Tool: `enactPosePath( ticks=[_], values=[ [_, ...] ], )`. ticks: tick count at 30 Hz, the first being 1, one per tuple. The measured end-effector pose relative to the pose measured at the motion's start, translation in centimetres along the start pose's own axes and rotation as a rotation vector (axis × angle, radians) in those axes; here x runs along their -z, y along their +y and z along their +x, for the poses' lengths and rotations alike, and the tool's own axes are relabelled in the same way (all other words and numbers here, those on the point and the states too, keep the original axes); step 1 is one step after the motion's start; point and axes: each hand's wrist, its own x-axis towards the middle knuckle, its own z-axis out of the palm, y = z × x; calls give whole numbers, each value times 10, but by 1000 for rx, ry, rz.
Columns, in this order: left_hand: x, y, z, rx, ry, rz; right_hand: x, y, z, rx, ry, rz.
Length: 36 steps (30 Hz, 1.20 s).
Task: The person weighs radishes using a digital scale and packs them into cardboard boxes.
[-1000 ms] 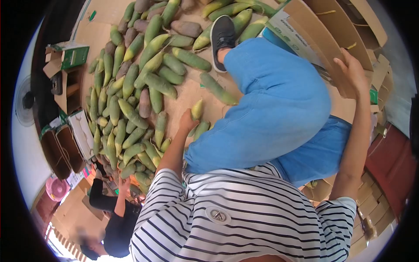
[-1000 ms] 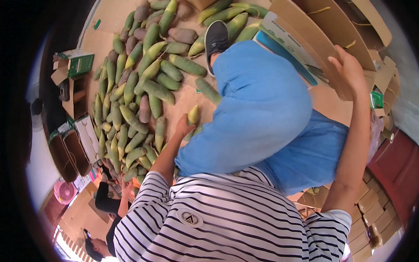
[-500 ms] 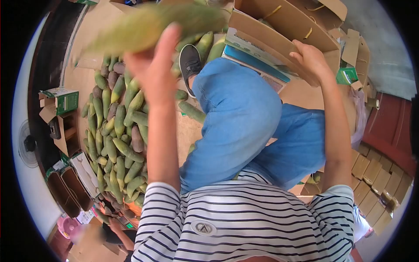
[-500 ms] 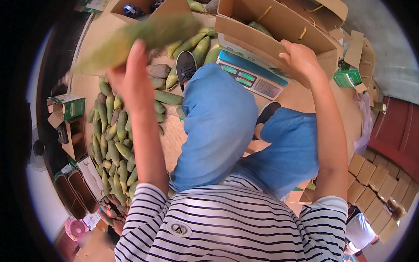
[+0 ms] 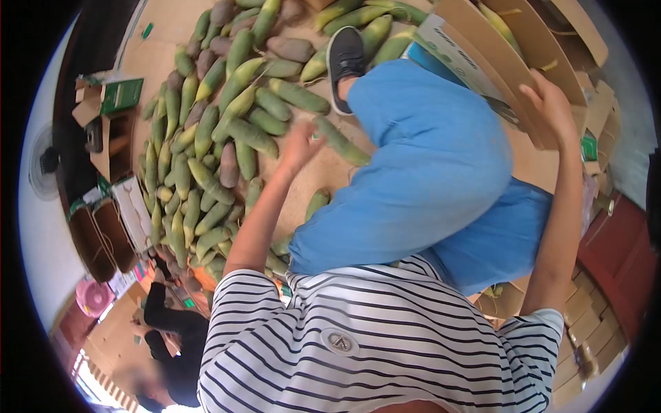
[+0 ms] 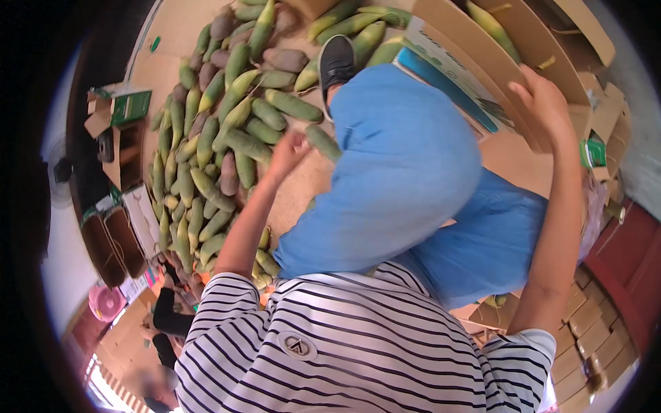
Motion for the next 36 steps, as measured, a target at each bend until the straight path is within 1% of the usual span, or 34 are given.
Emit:
enactPosePath(
  ticks=[2,4,5,8,9,12,15,18,21,25,30,33,35,36],
  values=[
    [-21,-42,-47,80,-200,239,-1,-1,0,6,7,-14],
    [-38,-48,-81,82,-240,269,1,-5,-3,-4,37,-12],
    [-48,-49,-90,81,-265,282,1,-6,-2,-19,21,24],
    [-75,-54,-103,-80,-361,298,5,-12,-1,-71,-33,86],
    [-90,-63,-108,-39,-416,320,7,-15,-1,-87,-48,86],
    [-111,-81,-116,-46,-594,519,6,-14,1,-85,-49,125],
    [-109,-86,-119,-88,-586,501,4,-8,2,-82,-50,203],
    [-132,-90,-120,108,-578,588,6,-13,2,-73,-64,214],
    [-106,-51,-122,315,-514,695,7,-11,1,-99,-48,144],
    [-102,-57,-134,376,-551,630,6,-10,3,-78,-48,97],
    [-133,-73,-131,416,-604,582,7,-15,0,-99,-52,146],
    [-141,-79,-127,417,-589,634,3,-9,1,-96,-35,135],
    [-139,-78,-121,496,-612,595,3,-6,2,-107,-35,145],
    [-139,-77,-120,537,-626,572,7,-15,0,-117,-48,163]
  ],
)
